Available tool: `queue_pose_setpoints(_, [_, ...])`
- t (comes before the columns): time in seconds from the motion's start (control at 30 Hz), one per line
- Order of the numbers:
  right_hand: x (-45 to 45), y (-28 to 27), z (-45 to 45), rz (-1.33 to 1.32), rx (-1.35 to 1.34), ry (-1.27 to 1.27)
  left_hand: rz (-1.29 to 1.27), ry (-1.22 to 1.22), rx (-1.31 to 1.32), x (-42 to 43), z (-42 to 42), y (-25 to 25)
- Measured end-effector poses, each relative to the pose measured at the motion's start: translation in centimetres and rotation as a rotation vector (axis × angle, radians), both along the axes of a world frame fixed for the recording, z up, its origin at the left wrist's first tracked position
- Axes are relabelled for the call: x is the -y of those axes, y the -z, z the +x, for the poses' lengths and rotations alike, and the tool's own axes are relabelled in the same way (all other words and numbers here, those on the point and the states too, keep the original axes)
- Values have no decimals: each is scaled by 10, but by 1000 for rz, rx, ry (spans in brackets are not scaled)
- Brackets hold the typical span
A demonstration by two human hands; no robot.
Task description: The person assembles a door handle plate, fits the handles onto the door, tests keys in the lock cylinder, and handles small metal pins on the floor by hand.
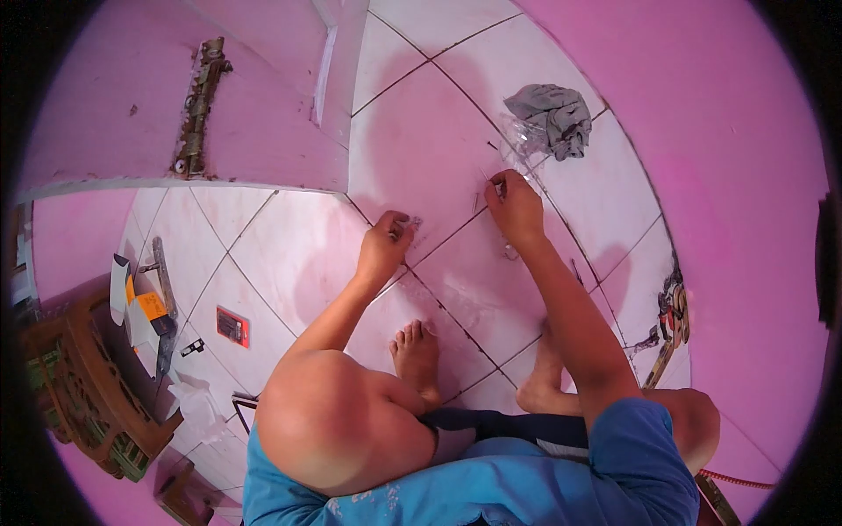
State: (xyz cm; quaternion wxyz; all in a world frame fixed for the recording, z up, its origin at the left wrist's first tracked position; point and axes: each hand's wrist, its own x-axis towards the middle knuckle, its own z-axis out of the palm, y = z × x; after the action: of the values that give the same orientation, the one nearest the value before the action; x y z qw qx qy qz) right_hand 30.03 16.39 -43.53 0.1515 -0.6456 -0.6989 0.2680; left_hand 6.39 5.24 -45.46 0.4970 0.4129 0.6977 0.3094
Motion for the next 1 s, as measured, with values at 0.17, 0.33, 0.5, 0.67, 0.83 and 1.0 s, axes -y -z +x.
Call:
queue_pose_setpoints(0.17, [-4, -12, -3, 93, -301, -74, 104, 39, -242, -5, -3, 2])
queue_pose_setpoints(0.33, [3, -43, -23, -37, -479, -137, 131, -32, 14, -17, -4, -26])
queue_pose_setpoints(0.5, [12, -76, -45, -67, -645, -206, 205, -43, 473, -30, -3, -80])
queue_pose_setpoints(0.67, [16, -98, -55, -20, -752, -344, 323, -52, 508, -33, -6, -103])
queue_pose_setpoints(0.83, [17, -106, -58, 49, -764, -435, 344, -149, 528, -30, -4, -111])
queue_pose_setpoints(1.0, [24, -114, -62, 58, -804, -386, 396, -214, 692, -29, -2, -116])
